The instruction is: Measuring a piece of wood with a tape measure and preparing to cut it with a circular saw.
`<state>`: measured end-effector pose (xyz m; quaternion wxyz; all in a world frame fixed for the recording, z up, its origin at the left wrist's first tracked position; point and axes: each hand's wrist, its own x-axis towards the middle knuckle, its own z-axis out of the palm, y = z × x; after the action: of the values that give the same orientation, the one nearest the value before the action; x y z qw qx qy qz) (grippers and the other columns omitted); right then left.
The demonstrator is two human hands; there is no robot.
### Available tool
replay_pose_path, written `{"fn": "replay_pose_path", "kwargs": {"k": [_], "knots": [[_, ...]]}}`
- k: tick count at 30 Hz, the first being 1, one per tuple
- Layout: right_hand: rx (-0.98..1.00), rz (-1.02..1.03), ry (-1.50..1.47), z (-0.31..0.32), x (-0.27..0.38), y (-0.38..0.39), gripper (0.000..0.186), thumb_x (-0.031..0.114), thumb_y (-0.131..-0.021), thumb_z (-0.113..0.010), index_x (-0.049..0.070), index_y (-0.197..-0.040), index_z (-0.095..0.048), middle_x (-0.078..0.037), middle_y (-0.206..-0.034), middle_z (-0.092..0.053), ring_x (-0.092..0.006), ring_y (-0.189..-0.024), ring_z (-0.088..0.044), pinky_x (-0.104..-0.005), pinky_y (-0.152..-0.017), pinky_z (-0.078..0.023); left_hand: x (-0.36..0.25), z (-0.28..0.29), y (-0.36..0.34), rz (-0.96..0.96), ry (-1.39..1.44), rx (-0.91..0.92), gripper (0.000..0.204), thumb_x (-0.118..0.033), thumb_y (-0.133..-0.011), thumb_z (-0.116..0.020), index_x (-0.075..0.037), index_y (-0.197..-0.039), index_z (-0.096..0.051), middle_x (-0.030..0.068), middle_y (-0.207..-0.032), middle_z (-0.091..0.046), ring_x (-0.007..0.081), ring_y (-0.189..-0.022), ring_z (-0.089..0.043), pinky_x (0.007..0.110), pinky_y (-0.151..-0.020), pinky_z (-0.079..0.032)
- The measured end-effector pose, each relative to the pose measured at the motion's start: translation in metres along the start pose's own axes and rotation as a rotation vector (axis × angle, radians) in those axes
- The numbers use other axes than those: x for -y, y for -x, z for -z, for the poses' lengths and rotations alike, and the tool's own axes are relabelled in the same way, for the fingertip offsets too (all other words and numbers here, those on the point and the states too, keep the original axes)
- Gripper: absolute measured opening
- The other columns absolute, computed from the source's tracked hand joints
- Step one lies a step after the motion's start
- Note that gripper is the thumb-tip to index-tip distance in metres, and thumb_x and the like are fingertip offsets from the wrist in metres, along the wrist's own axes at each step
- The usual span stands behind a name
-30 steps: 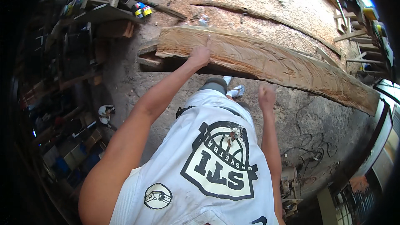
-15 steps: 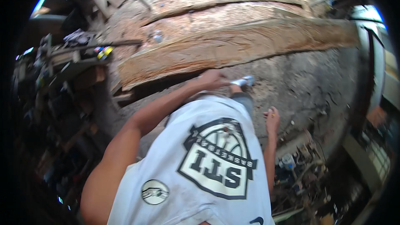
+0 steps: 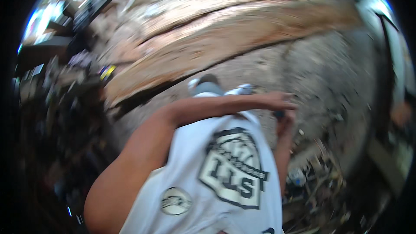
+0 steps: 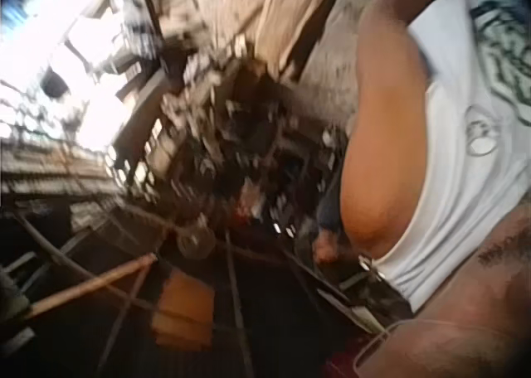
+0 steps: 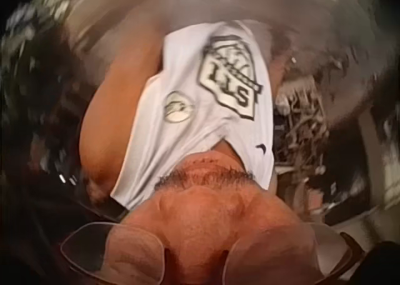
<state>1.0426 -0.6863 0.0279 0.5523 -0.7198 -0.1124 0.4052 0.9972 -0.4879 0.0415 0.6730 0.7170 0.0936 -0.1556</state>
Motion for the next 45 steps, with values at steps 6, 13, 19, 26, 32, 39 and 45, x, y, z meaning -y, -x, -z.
{"fn": "replay_pose_path", "kwargs": {"k": [6, 13, 19, 26, 32, 39, 45], "knots": [[-0.149, -0.371, -0.475, 0.079, 0.006, 0.081, 0.06, 0.013, -0.093, -0.075, -0.001, -0.148, -0.055, -0.012, -0.122, -0.072, -0.0207, -0.107, -0.073, -0.0409, -0.088, -0.066, -0.023, -0.01, -0.018, 0.085, -0.436, 0.376, 0.082, -0.068, -0.096, -0.065, 0.004, -0.135, -0.07, 0.0298, -0.115, -0.076, 0.0423, -0.109, -0.074, 0.046, -0.096, -0.057], [-0.094, -0.589, -0.459, 0.07, 0.031, 0.166, 0.041, 0.011, -0.094, -0.071, -0.003, -0.133, -0.067, -0.01, -0.116, -0.075, -0.0201, -0.098, -0.075, -0.0362, -0.091, -0.063, -0.048, -0.026, -0.029, 0.08, -0.491, 0.456, 0.077, -0.066, -0.094, -0.068, 0.0, -0.134, -0.072, 0.0283, -0.113, -0.077, 0.0418, -0.11, -0.074, 0.046, -0.099, -0.056], [-0.317, -0.468, -0.446, 0.09, 0.038, 0.171, 0.048, 0.01, -0.089, -0.076, -0.002, -0.134, -0.067, -0.007, -0.113, -0.074, -0.0156, -0.097, -0.073, -0.0332, -0.089, -0.062, -0.101, -0.024, -0.137, 0.028, -0.559, 0.638, 0.073, -0.062, -0.095, -0.069, 0.0, -0.134, -0.072, 0.0264, -0.12, -0.077, 0.042, -0.111, -0.074, 0.047, -0.1, -0.057], [-0.745, -0.374, -0.548, 0.095, 0.05, 0.152, 0.043, 0.01, -0.088, -0.078, 0.0, -0.13, -0.069, -0.005, -0.105, -0.073, -0.0146, -0.092, -0.073, -0.0323, -0.086, -0.062, -0.179, -0.019, -0.243, -0.018, -0.588, 0.765, 0.066, -0.055, -0.098, -0.07, -0.002, -0.138, -0.07, 0.0241, -0.125, -0.076, 0.0375, -0.114, -0.075, 0.045, -0.098, -0.059], [-0.969, -0.394, -0.574, 0.102, 0.072, 0.083, 0.042, 0.018, -0.092, -0.079, -0.001, -0.129, -0.069, -0.004, -0.104, -0.073, -0.0134, -0.089, -0.071, -0.032, -0.084, -0.061, -0.169, -0.05, -0.299, -0.101, -0.583, 1.107, 0.061, -0.058, -0.097, -0.071, -0.013, -0.139, -0.072, 0.0214, -0.127, -0.076, 0.0355, -0.116, -0.075, 0.045, -0.098, -0.059], [-0.967, -0.378, -0.673, 0.242, 0.055, 0.03, 0.041, 0.023, -0.094, -0.078, -0.002, -0.125, -0.07, -0.009, -0.099, -0.072, -0.0154, -0.074, -0.072, -0.0301, -0.069, -0.063, -0.178, -0.065, -0.405, 0.071, -0.665, 1.066, 0.063, -0.056, -0.099, -0.071, -0.006, -0.138, -0.071, 0.0227, -0.125, -0.076, 0.0338, -0.114, -0.076, 0.044, -0.101, -0.058], [-1.033, -0.282, -0.174, 0.436, 0.092, -0.062, 0.041, 0.023, -0.095, -0.075, -0.001, -0.127, -0.069, -0.013, -0.106, -0.075, -0.0199, -0.081, -0.072, -0.0353, -0.076, -0.06, -0.24, -0.122, -0.512, 0.183, -0.417, 0.703, 0.067, -0.059, -0.1, -0.069, -0.003, -0.137, -0.071, 0.0205, -0.124, -0.077, 0.0307, -0.113, -0.074, 0.044, -0.099, -0.058]]}}
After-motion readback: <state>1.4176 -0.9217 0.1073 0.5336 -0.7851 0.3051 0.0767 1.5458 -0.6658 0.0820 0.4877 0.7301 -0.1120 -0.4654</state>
